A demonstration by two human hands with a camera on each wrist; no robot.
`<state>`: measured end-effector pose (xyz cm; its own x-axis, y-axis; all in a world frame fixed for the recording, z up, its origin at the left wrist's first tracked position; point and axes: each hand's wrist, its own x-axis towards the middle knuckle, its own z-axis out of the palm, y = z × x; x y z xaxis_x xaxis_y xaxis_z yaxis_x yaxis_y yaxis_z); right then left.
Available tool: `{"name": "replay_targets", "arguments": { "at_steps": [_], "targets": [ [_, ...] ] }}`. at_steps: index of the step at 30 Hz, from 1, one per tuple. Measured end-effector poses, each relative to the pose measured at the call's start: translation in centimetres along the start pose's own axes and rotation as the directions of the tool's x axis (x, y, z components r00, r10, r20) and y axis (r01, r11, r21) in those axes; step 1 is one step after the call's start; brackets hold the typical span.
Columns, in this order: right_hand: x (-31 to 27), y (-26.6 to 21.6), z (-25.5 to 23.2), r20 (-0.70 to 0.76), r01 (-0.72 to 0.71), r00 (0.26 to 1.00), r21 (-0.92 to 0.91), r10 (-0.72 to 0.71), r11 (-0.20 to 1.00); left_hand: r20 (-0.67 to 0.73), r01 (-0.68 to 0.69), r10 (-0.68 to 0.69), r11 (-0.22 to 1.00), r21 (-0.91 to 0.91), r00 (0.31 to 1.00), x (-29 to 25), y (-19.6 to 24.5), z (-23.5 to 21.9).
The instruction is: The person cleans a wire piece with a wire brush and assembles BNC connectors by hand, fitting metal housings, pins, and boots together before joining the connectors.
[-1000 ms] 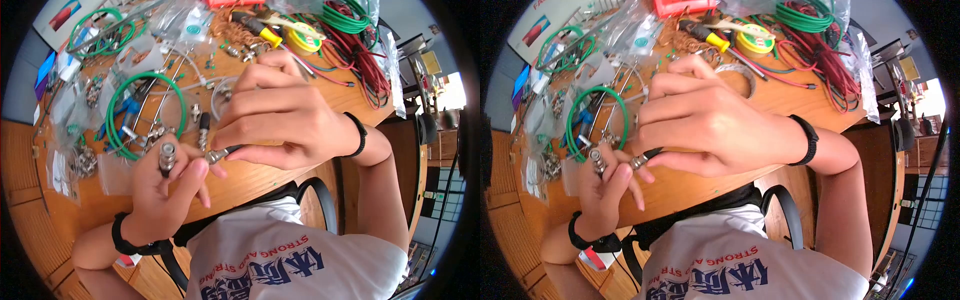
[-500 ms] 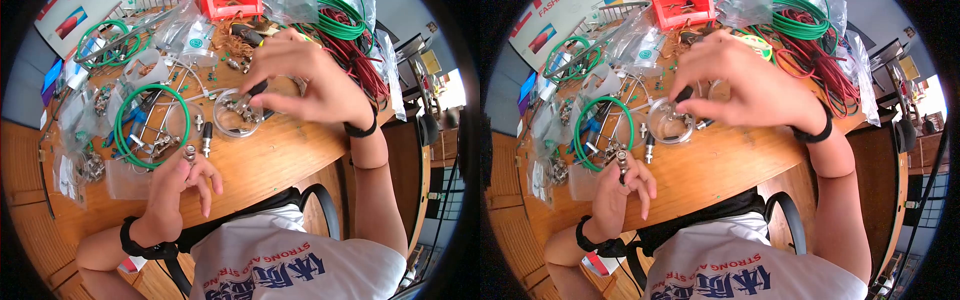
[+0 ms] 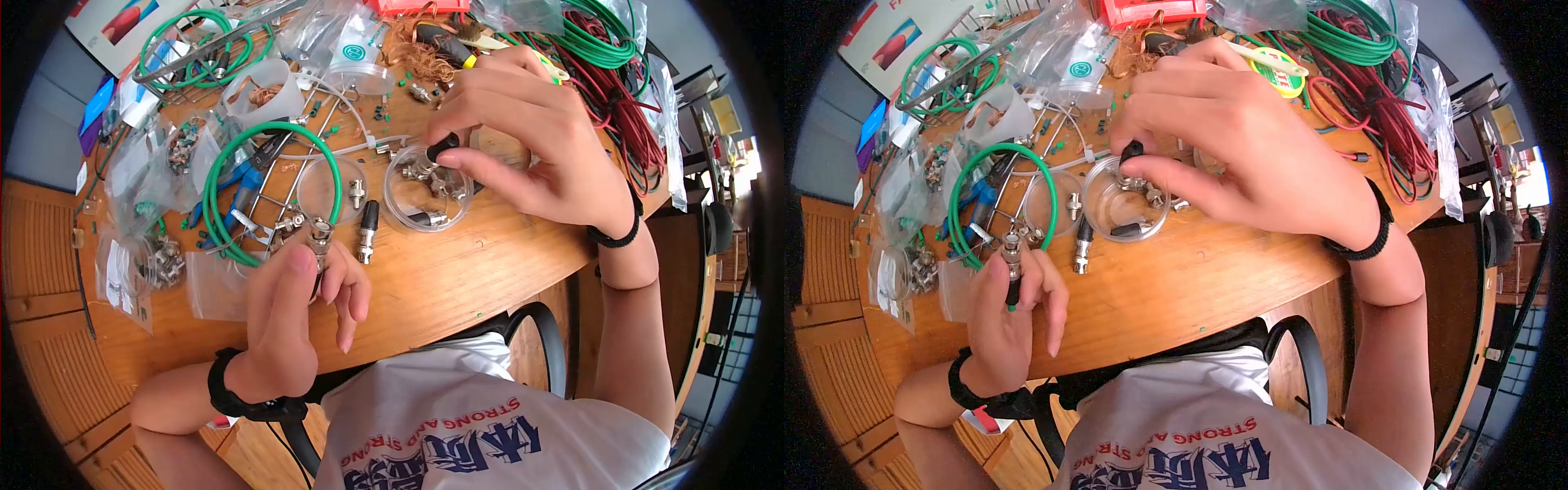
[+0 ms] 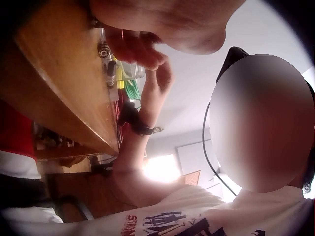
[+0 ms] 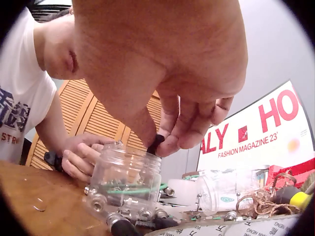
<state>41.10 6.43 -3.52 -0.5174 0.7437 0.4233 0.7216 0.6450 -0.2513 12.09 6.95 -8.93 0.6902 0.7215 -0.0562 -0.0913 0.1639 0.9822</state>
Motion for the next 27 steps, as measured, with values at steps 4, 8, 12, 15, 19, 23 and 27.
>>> {"name": "replay_targets", "arguments": {
  "at_steps": [4,8,12,15,19,23,27],
  "targets": [
    [0.2,-0.1,-0.7,-0.101,0.022,0.995,0.02,-0.019,1.0,-0.021,0.05,-0.051,0.997,-0.057,0.998,-0.4,-0.3,-0.3],
    [0.3,-1.3,-1.3,-0.039,0.135,0.991,0.228,-0.129,0.964,-0.07,-0.01,0.001,0.99,-0.14,0.998,-0.7,-0.7,-1.1],
    [-1.4,-3.6,3.0,-0.011,0.358,0.934,0.007,-0.358,0.934,-0.103,0.003,-0.018,0.99,-0.143,0.994,-0.3,-0.1,-0.6],
    [-1.6,-3.8,4.2,0.033,0.368,0.93,-0.118,-0.366,0.922,-0.107,0.013,-0.031,0.986,-0.164,0.994,-0.3,-0.1,-0.6],
    [-1.5,-4.1,4.3,0.021,0.338,0.939,-0.242,-0.343,0.91,-0.115,0.007,-0.024,0.989,-0.147,0.993,-0.4,0.1,-0.5],
    [-1.2,-4.0,4.2,0.002,0.283,0.957,-0.248,-0.291,0.927,-0.087,0.049,-0.072,0.969,-0.242,0.994,-0.7,0.2,-0.7],
    [-1.0,-4.1,4.2,-0.011,0.249,0.966,-0.244,-0.26,0.937,-0.134,0.045,-0.065,0.987,-0.152,0.989,-0.3,0.6,0.1]
  ]
}}
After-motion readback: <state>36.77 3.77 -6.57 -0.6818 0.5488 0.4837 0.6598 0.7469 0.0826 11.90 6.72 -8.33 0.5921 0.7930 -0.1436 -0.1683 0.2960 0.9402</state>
